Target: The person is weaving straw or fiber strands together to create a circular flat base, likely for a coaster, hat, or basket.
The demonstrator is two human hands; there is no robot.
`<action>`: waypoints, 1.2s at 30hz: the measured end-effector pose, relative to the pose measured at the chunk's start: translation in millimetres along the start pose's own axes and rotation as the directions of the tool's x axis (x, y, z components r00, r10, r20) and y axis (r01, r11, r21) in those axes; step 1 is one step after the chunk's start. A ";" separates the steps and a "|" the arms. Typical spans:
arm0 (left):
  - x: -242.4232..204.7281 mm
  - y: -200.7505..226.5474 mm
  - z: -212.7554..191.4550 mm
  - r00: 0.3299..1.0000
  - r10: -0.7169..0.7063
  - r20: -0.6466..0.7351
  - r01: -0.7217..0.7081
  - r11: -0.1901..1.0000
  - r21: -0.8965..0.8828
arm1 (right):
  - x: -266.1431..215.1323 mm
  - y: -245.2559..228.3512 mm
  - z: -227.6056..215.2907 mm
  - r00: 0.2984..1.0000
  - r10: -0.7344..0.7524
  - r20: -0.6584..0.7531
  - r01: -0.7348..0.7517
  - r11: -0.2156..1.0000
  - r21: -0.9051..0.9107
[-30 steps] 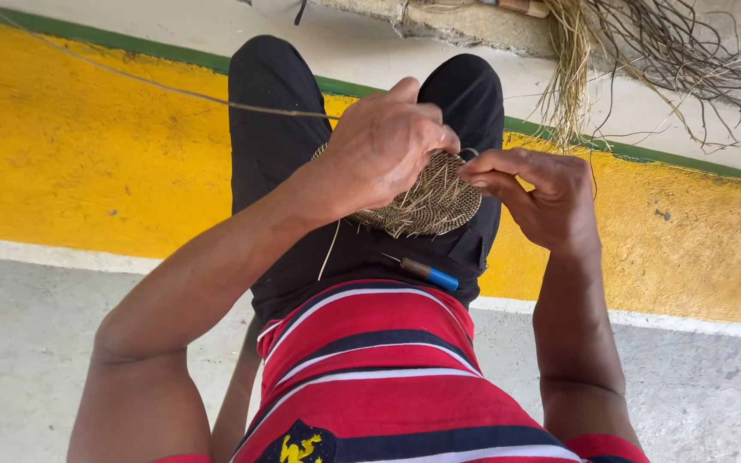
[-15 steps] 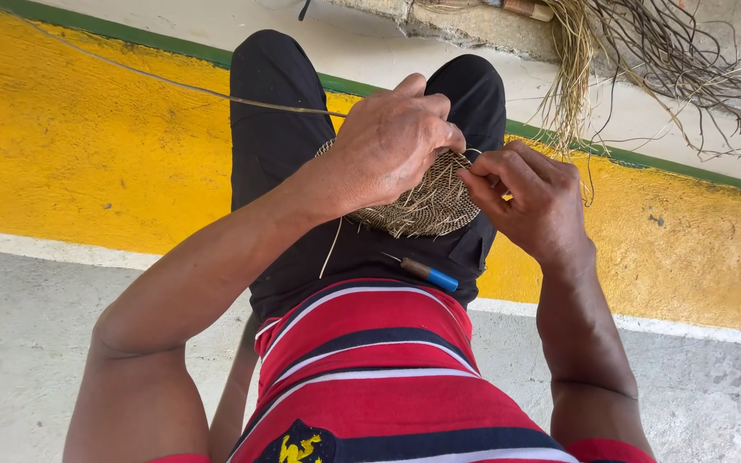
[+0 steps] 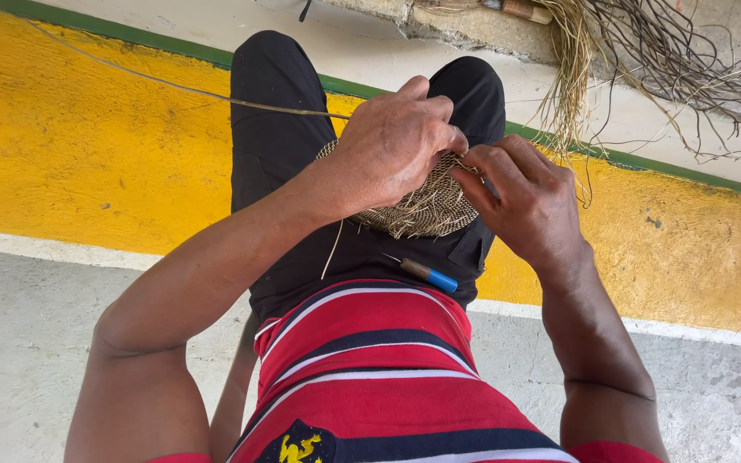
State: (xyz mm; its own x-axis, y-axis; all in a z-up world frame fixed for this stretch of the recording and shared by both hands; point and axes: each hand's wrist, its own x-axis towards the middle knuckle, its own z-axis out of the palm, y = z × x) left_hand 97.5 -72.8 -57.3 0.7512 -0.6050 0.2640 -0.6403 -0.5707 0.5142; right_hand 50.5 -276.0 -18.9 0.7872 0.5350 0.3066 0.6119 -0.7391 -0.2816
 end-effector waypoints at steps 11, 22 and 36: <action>1.8 -2.7 6.7 1.000 0.015 -0.015 -0.016 0.999 -0.040 | 0.8 -6.0 10.0 0.999 -0.017 -0.032 0.013 0.990 -0.138; 1.6 -5.6 0.8 1.000 0.002 0.002 -0.002 0.998 -0.062 | -1.7 -8.3 11.9 0.997 0.023 -0.080 -0.031 0.995 -0.095; 0.8 -9.1 2.1 0.998 0.016 -0.066 -0.021 0.997 -0.079 | -1.2 -8.8 23.6 0.991 0.039 -0.126 -0.051 0.995 -0.091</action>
State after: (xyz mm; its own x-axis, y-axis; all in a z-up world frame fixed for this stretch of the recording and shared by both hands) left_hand 103.6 -69.3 -63.5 0.7499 -0.5761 0.3252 -0.6412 -0.5119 0.5717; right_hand 46.0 -260.4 -38.2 0.7947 0.4502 0.4072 0.5620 -0.7992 -0.2132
